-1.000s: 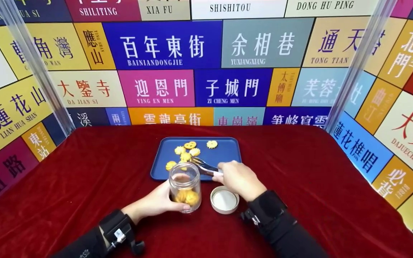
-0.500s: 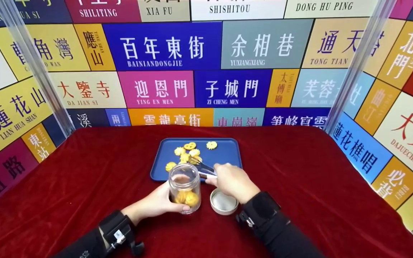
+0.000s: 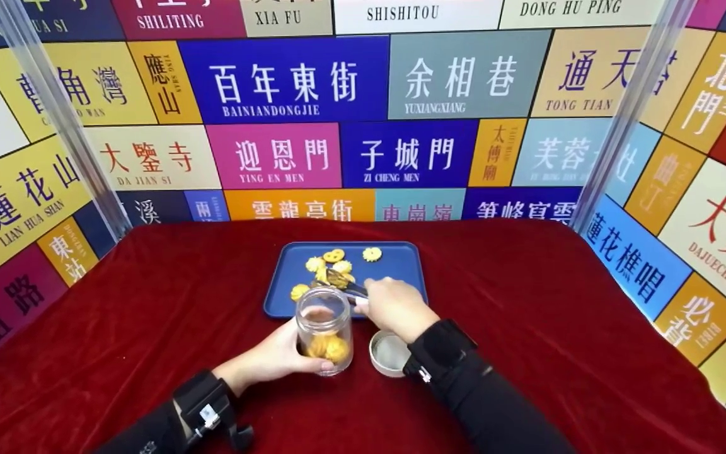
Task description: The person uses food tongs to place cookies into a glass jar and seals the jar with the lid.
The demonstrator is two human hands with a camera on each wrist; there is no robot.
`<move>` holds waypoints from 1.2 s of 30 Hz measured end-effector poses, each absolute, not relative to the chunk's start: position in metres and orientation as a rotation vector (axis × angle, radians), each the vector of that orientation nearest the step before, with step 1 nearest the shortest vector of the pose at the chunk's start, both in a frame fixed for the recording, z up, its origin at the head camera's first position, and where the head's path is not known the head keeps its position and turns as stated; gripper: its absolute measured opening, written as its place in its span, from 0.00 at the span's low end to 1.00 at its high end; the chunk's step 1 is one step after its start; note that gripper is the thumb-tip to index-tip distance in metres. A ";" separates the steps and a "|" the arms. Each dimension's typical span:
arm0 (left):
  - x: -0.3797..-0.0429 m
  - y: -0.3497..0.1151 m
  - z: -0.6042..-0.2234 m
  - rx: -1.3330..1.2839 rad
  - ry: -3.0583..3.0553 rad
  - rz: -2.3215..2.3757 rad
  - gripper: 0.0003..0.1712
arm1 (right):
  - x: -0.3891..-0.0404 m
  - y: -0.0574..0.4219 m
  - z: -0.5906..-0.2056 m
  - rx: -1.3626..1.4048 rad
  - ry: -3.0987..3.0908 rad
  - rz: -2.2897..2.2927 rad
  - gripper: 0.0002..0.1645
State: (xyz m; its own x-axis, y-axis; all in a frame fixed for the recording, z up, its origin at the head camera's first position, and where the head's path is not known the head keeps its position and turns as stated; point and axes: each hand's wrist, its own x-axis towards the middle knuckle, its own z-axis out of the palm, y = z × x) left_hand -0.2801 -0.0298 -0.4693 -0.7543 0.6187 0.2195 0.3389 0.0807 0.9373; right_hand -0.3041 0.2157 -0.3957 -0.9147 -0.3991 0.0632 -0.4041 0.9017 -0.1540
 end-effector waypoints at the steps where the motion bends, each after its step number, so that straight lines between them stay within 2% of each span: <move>1: -0.280 -0.030 -0.469 0.964 2.121 1.734 0.50 | -0.303 0.217 -0.396 0.643 -3.032 0.253 0.22; 3: -0.280 -0.029 -0.470 0.964 2.127 1.734 0.50 | -0.300 0.220 -0.395 0.651 -3.016 0.254 0.25; 9: -0.280 -0.028 -0.470 0.976 2.144 1.727 0.52 | -0.289 0.237 -0.393 0.659 -2.985 0.277 0.17; 19: -0.280 -0.028 -0.470 0.969 2.160 1.718 0.48 | -0.292 0.280 -0.378 0.603 -3.111 0.400 0.13; 25: -0.280 -0.029 -0.470 0.969 2.156 1.721 0.47 | -0.298 0.294 -0.381 0.495 -3.142 0.411 0.17; 32: -0.279 -0.028 -0.469 0.966 2.148 1.723 0.47 | -0.304 0.292 -0.391 0.421 -3.181 0.436 0.27; 36: -0.279 -0.028 -0.469 0.958 2.140 1.730 0.46 | -0.303 0.290 -0.392 0.440 -3.187 0.433 0.25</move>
State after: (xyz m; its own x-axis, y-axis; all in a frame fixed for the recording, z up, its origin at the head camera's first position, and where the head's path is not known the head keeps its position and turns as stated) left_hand -0.2789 -0.0281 -0.4691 -0.7608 0.6108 0.2195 0.3429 0.0910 0.9350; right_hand -0.3031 0.2904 -0.3921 -0.9579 -0.2794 -0.0661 -0.2516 0.9278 -0.2756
